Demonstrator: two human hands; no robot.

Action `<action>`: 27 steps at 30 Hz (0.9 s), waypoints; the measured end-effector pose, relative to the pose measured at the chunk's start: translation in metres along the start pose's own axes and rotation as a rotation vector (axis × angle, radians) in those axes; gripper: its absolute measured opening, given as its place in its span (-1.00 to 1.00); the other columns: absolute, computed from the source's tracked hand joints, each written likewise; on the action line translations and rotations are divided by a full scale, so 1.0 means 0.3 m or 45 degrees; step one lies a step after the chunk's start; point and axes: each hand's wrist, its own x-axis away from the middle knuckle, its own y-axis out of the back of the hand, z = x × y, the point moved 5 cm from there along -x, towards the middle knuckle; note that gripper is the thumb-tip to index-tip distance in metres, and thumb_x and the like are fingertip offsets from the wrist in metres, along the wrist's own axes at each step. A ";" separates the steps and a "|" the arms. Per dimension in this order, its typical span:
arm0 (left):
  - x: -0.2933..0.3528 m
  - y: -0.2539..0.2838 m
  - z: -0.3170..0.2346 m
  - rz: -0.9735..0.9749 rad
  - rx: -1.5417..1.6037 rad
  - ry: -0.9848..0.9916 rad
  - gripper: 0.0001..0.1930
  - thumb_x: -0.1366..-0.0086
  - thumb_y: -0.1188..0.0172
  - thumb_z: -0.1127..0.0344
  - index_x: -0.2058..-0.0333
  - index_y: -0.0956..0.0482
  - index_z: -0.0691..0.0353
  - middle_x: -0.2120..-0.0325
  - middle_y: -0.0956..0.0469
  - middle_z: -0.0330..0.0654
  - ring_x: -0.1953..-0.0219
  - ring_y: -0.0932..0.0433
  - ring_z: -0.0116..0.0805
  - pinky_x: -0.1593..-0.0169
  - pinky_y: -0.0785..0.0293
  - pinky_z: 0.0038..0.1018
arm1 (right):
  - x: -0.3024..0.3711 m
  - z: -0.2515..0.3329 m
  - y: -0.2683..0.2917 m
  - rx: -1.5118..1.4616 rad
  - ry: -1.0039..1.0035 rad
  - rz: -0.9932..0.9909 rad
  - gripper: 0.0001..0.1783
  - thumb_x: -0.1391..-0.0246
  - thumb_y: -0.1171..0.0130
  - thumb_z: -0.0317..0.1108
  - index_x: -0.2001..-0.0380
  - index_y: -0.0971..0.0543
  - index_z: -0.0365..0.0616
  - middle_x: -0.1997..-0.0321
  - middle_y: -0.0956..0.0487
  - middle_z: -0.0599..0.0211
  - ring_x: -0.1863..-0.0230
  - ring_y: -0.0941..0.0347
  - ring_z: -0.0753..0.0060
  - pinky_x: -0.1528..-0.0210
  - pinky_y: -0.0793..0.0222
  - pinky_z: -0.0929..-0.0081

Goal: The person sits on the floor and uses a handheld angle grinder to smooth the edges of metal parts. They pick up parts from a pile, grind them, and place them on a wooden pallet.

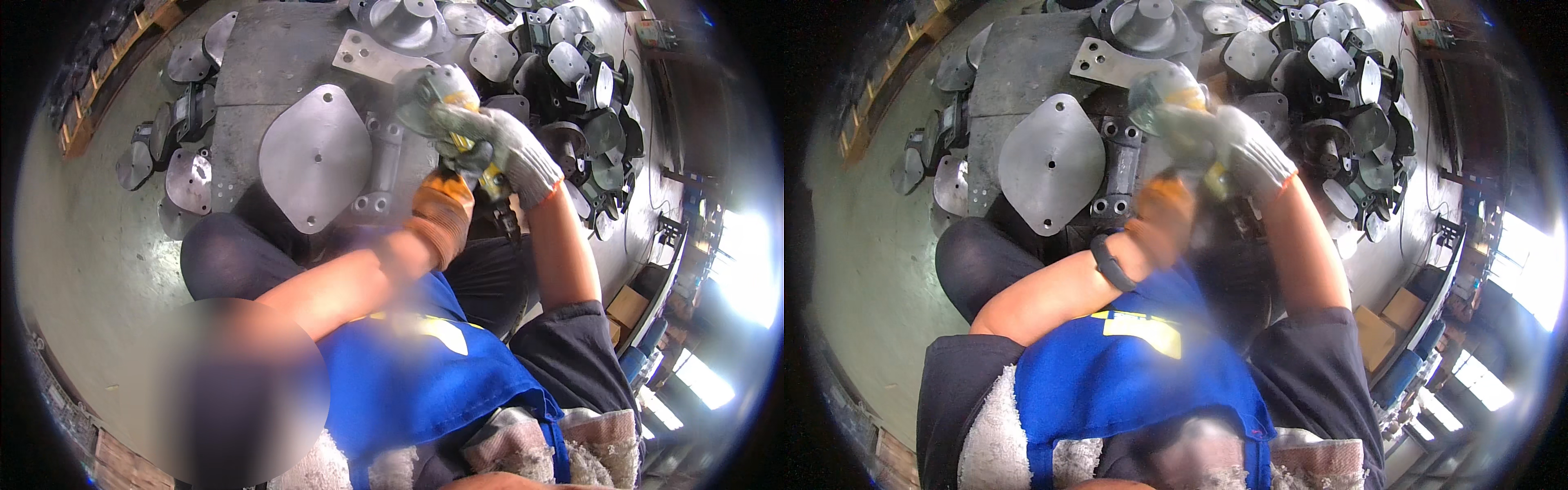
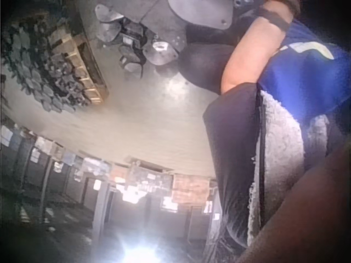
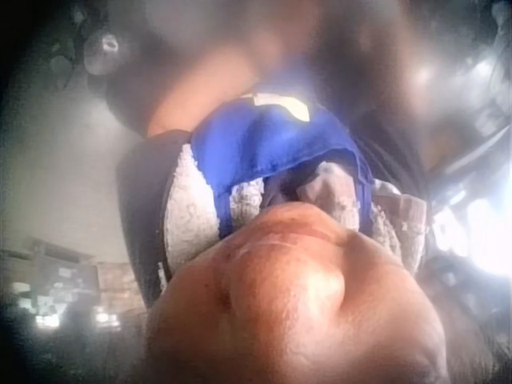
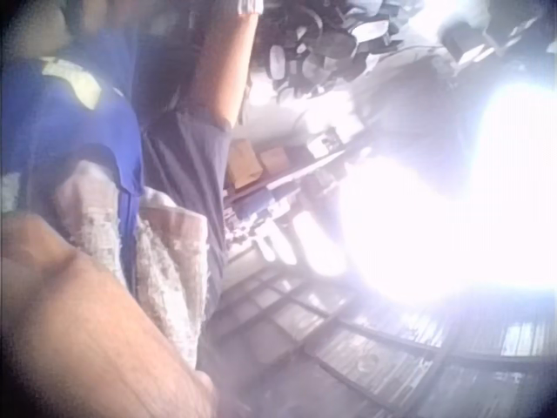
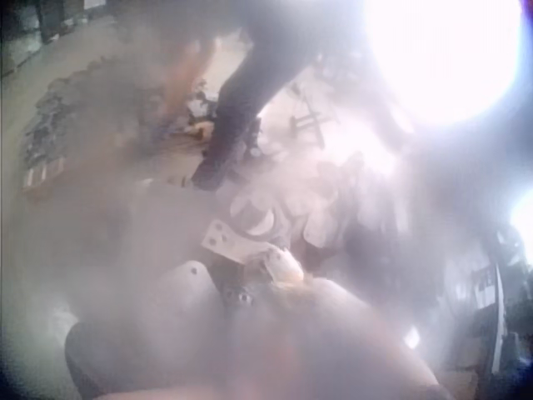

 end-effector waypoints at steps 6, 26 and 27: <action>0.061 0.174 -0.028 0.054 -0.226 -0.178 -0.74 -0.40 -0.03 0.34 0.04 -0.65 0.13 0.07 -0.68 -0.14 -0.02 -0.63 -0.22 -0.14 -0.51 -0.34 | 0.031 0.011 0.016 0.038 -0.088 -0.020 -0.52 -0.22 -0.31 0.06 0.21 -0.69 -0.23 0.38 -0.66 0.44 0.50 -0.55 0.66 0.48 -0.45 0.70; -0.007 -0.355 0.028 0.044 -0.329 -0.089 -0.69 -0.43 -0.11 0.30 -0.11 -0.58 0.14 -0.02 -0.64 -0.18 -0.11 -0.59 -0.24 -0.22 -0.45 -0.39 | 0.040 -0.050 -0.014 -0.186 -0.046 0.092 -0.64 -0.37 -0.18 -0.22 -0.05 -0.59 -0.29 0.24 -0.67 0.39 0.35 -0.59 0.65 0.33 -0.53 0.71; 0.005 -0.365 0.045 0.001 -0.288 -0.034 -0.69 -0.44 -0.10 0.29 -0.10 -0.59 0.13 -0.02 -0.64 -0.18 -0.10 -0.60 -0.25 -0.21 -0.45 -0.40 | 0.024 -0.050 -0.021 -0.156 -0.012 0.114 -0.63 -0.36 -0.19 -0.22 -0.05 -0.59 -0.29 0.24 -0.67 0.39 0.33 -0.60 0.64 0.30 -0.54 0.70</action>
